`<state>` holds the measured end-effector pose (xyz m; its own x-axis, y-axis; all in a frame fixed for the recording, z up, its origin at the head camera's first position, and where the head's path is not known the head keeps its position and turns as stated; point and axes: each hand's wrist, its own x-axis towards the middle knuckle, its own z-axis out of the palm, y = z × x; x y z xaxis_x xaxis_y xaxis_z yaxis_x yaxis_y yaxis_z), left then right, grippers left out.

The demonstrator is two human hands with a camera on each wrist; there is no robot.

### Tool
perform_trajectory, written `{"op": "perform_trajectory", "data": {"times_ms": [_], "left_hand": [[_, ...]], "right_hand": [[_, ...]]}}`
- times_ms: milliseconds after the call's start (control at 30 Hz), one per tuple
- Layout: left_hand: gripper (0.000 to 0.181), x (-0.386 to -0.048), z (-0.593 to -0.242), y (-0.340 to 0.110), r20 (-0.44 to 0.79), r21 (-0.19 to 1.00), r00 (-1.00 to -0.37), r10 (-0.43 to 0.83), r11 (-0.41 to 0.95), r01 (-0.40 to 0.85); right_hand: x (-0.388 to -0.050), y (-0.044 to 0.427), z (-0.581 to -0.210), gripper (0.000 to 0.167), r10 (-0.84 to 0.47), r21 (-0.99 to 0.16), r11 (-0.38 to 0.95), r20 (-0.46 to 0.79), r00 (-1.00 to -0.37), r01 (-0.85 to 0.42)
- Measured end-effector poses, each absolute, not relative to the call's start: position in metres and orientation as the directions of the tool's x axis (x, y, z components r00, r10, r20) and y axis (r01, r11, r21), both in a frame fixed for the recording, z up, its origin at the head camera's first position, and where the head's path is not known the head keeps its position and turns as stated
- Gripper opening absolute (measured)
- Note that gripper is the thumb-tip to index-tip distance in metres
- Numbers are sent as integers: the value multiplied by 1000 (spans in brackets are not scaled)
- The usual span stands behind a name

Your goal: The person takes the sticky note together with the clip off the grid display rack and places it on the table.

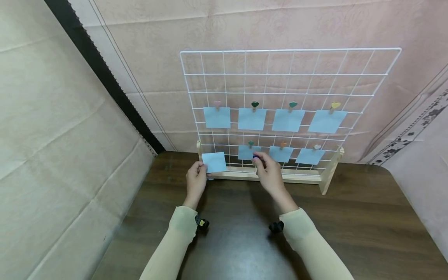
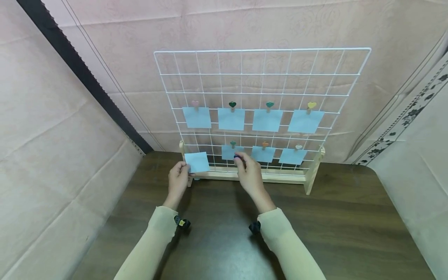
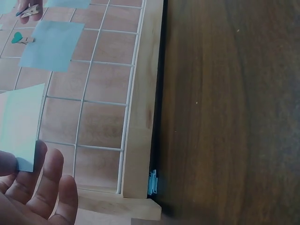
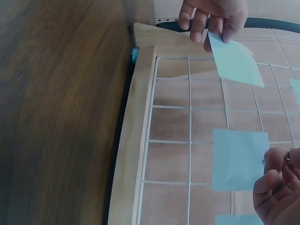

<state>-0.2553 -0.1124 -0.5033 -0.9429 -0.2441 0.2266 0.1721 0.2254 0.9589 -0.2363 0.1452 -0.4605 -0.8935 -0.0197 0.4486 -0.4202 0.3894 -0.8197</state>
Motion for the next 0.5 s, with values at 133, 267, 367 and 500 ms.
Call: {"op": "perform_trajectory", "data": {"times_ms": [133,267,367,500], "left_hand": [[19,-253,-505,-112,206,966,-947,-246,204,157],[20,-251,-508,-112,173,975,-952,-254,183,128],[20,-248,-510,-114,145,981,-955,-258,161,106],[22,-246,-510,-117,114,987,-960,-255,138,81]], "right_hand": [[-234,152,-464,30,-13,-817,404,445,-896,-411],[-231,159,-469,29,0,-822,406,436,-900,-398],[-229,165,-472,29,6,-826,405,432,-902,-393],[-229,172,-479,28,18,-820,427,430,-903,-382]]}}
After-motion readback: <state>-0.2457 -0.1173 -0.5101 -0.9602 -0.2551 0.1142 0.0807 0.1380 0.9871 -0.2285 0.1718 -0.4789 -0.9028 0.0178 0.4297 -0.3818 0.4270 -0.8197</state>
